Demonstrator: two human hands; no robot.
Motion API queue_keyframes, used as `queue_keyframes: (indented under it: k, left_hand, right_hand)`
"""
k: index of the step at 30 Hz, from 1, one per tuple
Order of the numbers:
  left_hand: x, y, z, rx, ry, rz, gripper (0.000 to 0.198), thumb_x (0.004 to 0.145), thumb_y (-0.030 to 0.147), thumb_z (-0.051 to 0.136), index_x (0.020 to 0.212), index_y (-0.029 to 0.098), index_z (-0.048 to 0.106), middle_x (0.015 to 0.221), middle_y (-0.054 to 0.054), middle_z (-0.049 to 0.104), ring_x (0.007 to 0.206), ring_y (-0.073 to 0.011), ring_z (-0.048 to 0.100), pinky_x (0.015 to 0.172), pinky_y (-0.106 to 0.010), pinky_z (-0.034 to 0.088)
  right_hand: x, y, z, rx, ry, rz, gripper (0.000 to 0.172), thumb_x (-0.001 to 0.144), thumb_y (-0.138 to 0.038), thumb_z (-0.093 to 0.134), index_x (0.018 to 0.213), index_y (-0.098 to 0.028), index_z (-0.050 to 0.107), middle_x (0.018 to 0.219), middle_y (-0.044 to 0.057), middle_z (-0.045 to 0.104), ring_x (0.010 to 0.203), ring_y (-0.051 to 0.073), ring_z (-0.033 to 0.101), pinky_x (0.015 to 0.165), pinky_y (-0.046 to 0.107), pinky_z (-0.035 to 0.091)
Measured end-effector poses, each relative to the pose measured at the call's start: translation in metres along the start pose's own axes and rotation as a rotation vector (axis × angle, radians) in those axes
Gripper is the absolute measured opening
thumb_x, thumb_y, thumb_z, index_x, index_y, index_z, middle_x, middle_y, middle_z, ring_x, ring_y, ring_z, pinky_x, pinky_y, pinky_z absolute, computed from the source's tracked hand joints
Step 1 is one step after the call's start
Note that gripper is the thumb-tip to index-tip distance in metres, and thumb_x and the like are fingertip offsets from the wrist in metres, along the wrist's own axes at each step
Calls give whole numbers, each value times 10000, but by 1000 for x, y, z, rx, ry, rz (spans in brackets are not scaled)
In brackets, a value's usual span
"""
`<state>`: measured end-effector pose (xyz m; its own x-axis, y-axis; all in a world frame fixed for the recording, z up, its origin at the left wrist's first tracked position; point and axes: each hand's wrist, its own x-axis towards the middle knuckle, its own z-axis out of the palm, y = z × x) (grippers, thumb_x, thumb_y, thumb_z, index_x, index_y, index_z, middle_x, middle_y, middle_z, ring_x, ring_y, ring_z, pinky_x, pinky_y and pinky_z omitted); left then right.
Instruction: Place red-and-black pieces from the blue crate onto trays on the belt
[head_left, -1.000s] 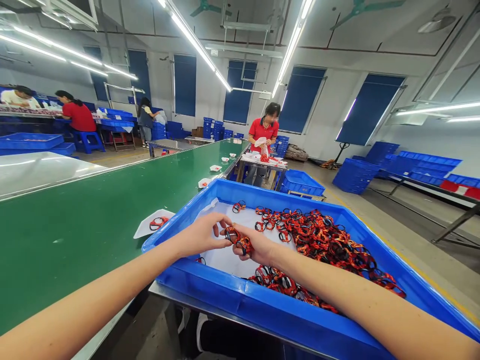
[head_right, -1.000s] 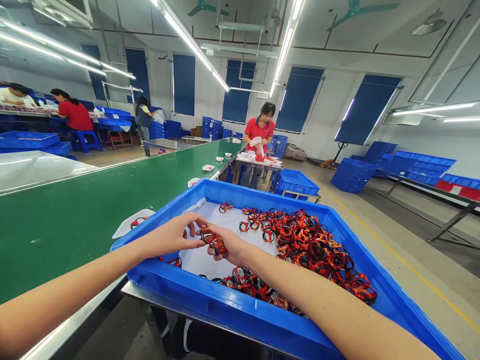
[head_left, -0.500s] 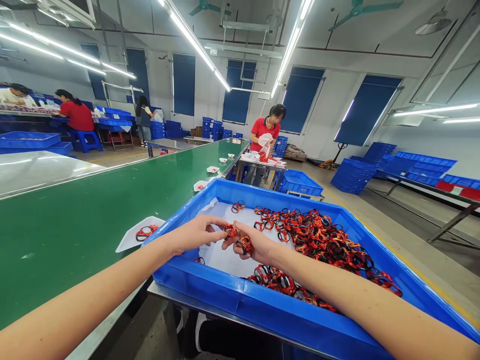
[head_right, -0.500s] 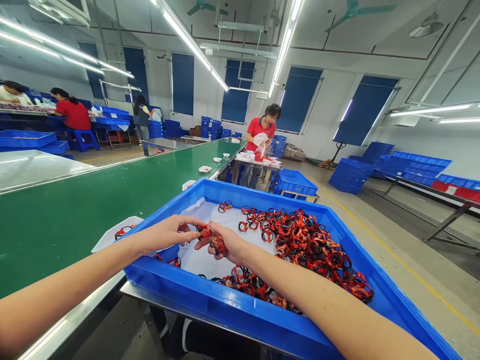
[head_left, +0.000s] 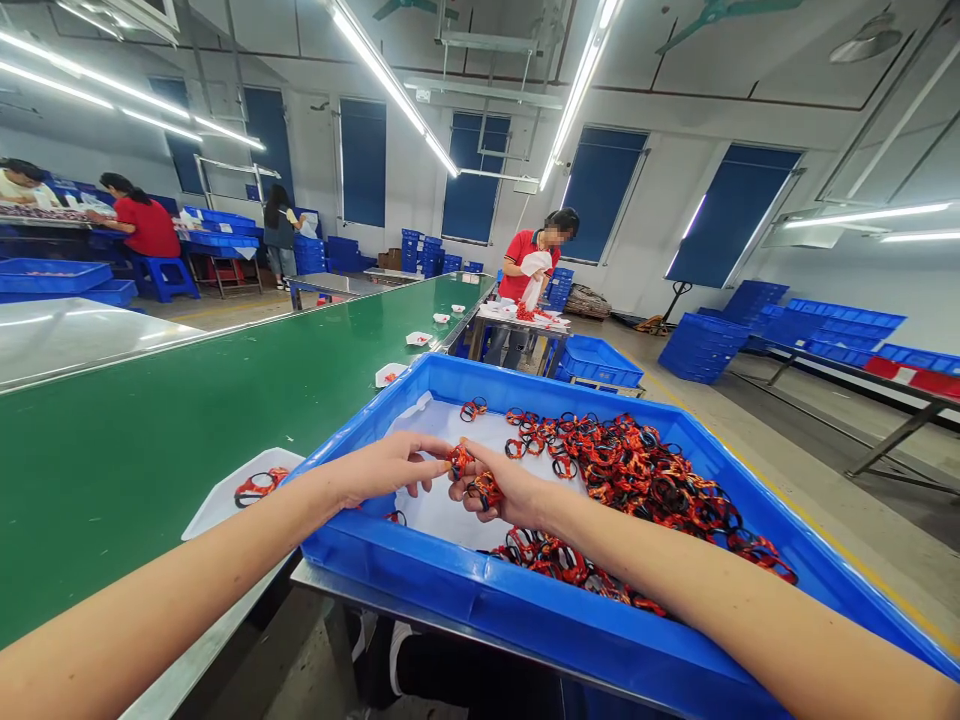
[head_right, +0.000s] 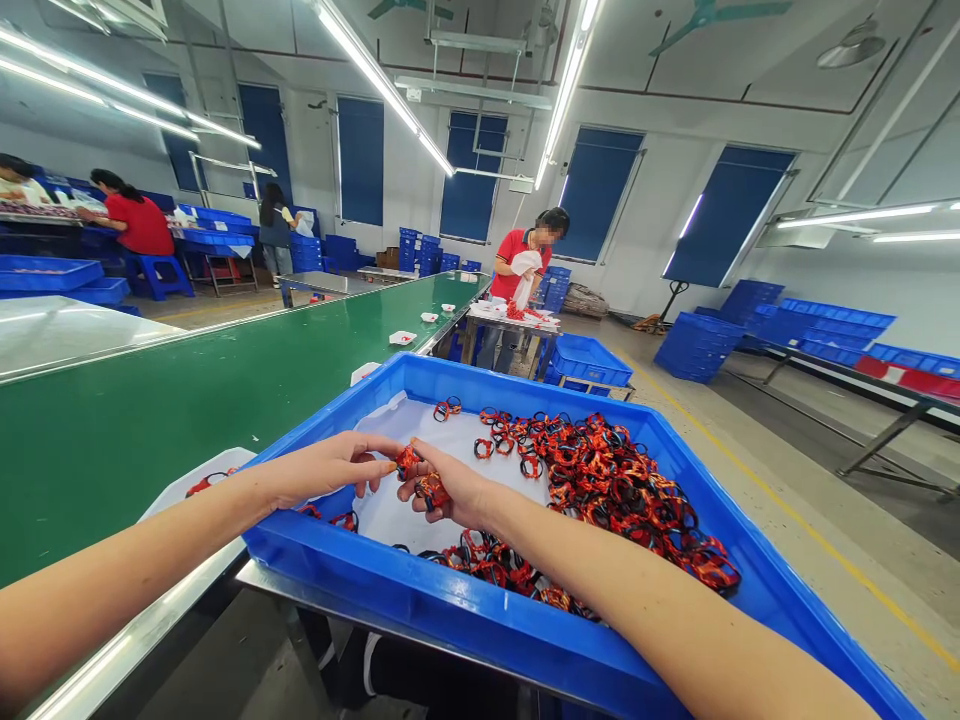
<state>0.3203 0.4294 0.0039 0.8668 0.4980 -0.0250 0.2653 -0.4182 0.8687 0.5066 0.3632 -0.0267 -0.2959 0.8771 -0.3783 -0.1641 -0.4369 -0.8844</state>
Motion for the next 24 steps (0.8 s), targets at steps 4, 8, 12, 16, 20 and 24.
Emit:
queue_keyframes:
  k: [4, 8, 12, 16, 20, 24]
  left_hand:
    - [-1, 4, 2, 50, 6, 22, 516, 782, 420, 544, 1254, 218, 496, 1141, -68, 600, 736, -139, 556, 658, -277, 462]
    - [1, 6, 5, 189, 49, 44, 497, 738, 434, 598, 1171, 196, 533, 1052, -60, 623, 794, -162, 554, 688, -284, 445]
    - [5, 3, 5, 232, 125, 89, 450, 771, 454, 555, 1147, 206, 548, 974, -45, 637, 808, -174, 562, 706, -292, 441]
    - [6, 2, 5, 175, 154, 91, 439, 794, 477, 516, 1143, 212, 545, 974, -47, 649, 862, -189, 583, 734, -294, 448]
    - [4, 5, 6, 128, 130, 23, 445, 828, 499, 445, 1159, 215, 533, 979, -59, 643, 837, -192, 598, 670, -279, 451]
    - [2, 7, 7, 153, 149, 39, 437, 834, 509, 430, 1138, 216, 540, 928, -49, 640, 807, -187, 599, 682, -284, 449]
  right_hand:
    - [-1, 0, 6, -74, 77, -10, 485, 841, -616, 394, 755, -154, 515, 660, -5, 515, 435, 55, 384, 377, 168, 200]
    - [-1, 0, 10, -136, 107, -15, 513, 802, -654, 433, 727, -154, 515, 653, 5, 518, 453, 64, 400, 378, 166, 214]
    - [1, -10, 0, -318, 197, -99, 548, 809, -672, 399, 759, -150, 560, 666, 37, 559, 454, 80, 410, 364, 188, 222]
    - [-2, -31, -37, -744, 503, -350, 498, 888, -554, 335, 850, -143, 614, 702, 59, 608, 485, 96, 442, 426, 216, 312]
    - [-7, -35, -71, -1041, 581, -371, 350, 793, -501, 555, 781, -162, 642, 706, 60, 636, 557, 132, 505, 535, 246, 362]
    - [-6, -16, -69, -1339, 418, -219, 393, 570, -473, 770, 854, -216, 684, 746, 57, 639, 696, 196, 550, 598, 266, 368]
